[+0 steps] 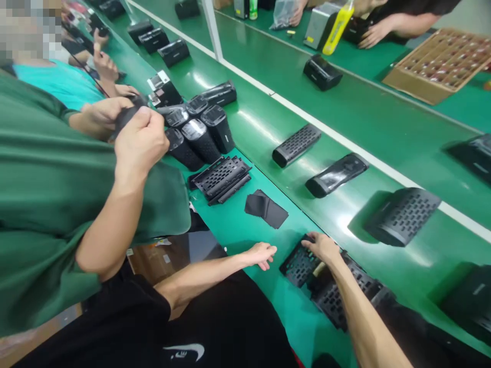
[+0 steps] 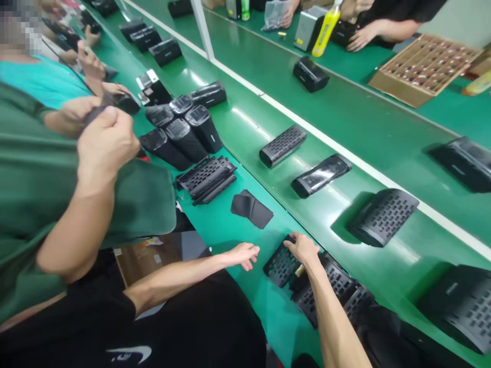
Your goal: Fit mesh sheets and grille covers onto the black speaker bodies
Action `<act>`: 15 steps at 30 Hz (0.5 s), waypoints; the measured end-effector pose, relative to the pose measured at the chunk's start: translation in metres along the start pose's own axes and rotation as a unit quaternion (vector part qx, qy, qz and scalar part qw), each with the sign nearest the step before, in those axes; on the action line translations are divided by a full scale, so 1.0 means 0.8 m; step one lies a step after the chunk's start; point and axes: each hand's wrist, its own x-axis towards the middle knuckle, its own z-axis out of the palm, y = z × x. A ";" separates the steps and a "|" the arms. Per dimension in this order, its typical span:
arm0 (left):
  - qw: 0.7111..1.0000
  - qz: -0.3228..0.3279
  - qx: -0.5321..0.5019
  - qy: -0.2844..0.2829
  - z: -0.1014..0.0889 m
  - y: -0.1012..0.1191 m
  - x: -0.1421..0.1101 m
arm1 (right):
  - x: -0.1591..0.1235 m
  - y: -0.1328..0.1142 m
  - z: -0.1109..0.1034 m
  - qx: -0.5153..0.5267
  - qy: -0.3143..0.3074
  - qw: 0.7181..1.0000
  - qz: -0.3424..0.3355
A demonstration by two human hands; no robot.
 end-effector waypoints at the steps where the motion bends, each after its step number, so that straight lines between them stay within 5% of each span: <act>1: 0.999 -0.021 -0.029 0.004 -0.011 -0.001 -0.005 | -0.005 -0.009 -0.002 0.012 -0.004 0.999 -0.035; 4: 0.983 -0.077 -0.162 -0.030 -0.053 -0.003 -0.024 | -0.030 -0.032 0.011 0.082 0.038 0.977 -0.191; 7: 0.966 -0.043 -0.254 -0.008 -0.082 -0.005 -0.039 | -0.057 -0.041 0.054 0.113 0.079 0.947 -0.289; 11: 0.977 0.041 -0.188 0.088 -0.079 -0.019 -0.038 | -0.080 -0.034 0.101 0.099 0.031 0.971 -0.217; 13: 0.981 0.058 -0.107 0.151 -0.069 -0.030 -0.034 | -0.079 -0.042 0.103 0.101 0.038 0.981 -0.162; 15: 0.958 0.073 0.009 0.278 -0.064 -0.039 -0.033 | -0.061 -0.071 0.094 0.107 0.062 0.985 -0.121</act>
